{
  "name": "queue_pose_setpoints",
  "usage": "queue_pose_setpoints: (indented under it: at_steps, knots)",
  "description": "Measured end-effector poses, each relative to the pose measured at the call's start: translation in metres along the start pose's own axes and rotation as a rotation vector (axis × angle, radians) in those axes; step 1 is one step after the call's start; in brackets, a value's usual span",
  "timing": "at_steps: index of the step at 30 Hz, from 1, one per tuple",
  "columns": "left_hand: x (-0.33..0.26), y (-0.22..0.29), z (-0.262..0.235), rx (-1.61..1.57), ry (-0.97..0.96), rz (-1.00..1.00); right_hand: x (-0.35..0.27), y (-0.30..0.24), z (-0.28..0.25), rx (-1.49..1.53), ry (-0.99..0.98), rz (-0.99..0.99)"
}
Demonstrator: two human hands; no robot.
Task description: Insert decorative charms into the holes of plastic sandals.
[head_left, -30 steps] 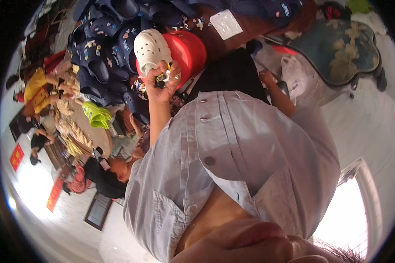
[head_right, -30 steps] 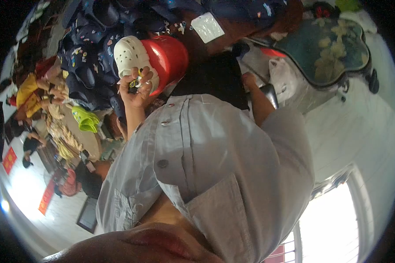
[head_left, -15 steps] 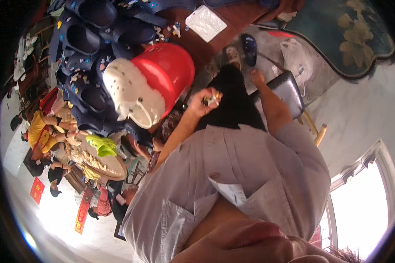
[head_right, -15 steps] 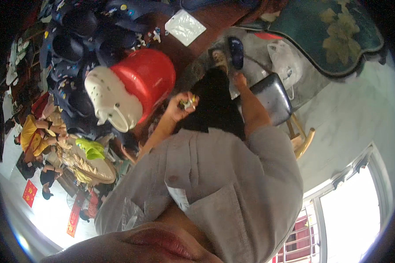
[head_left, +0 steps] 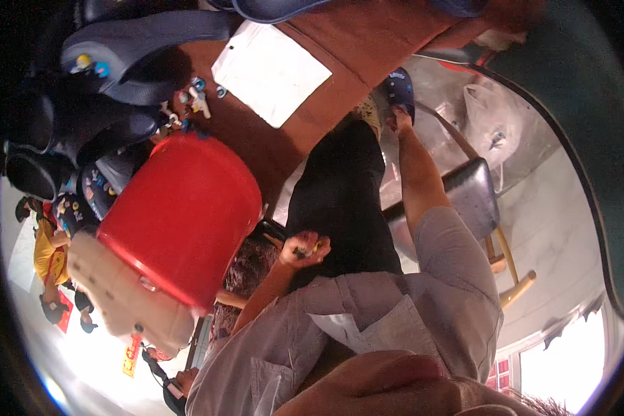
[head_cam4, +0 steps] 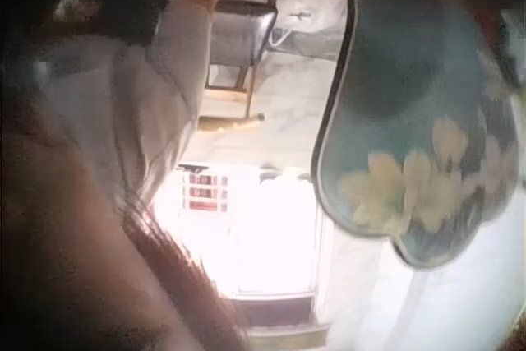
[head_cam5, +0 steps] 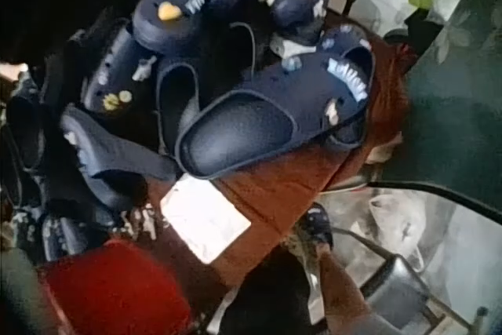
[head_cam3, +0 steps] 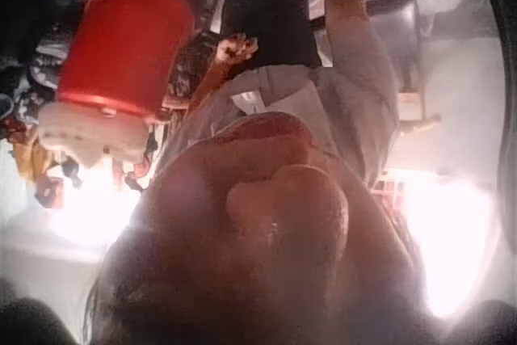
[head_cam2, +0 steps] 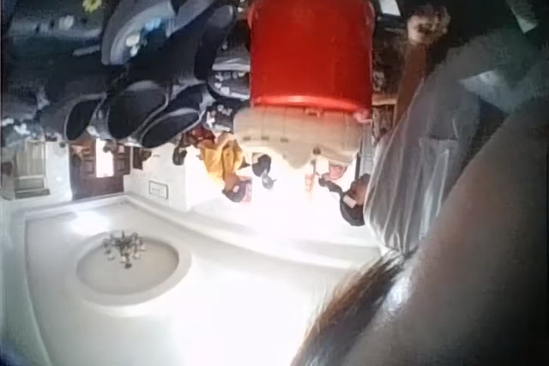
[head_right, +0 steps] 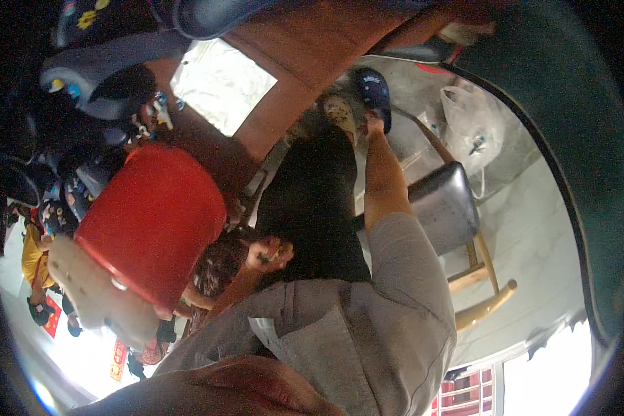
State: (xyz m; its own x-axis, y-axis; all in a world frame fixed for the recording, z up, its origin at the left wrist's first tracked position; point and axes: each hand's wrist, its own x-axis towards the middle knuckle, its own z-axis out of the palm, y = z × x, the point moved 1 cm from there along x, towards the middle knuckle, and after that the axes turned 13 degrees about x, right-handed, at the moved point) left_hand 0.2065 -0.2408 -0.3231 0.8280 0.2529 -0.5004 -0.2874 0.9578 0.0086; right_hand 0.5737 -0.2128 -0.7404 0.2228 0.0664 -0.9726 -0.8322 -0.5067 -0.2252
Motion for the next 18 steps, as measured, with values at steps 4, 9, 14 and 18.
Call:
queue_pose_setpoints:
  at_steps: [4, 9, 14, 18]
  knots:
    - [-0.001, 0.003, 0.001, -0.135, -0.016, -0.035, 0.070, 0.019, 0.015, 0.002, -0.218, -0.191]
    - [-0.005, -0.001, -0.002, 0.131, 0.067, 0.008, 0.063, 0.006, 0.009, 0.365, -0.265, 0.013]
    - [0.011, 0.008, 0.016, -0.024, 0.019, -0.076, -0.023, -0.007, -0.007, 0.539, -0.111, -0.182]
    - [0.005, -0.002, 0.008, 0.102, 0.100, -0.029, -0.145, 0.005, -0.013, 0.782, -0.221, -0.224]
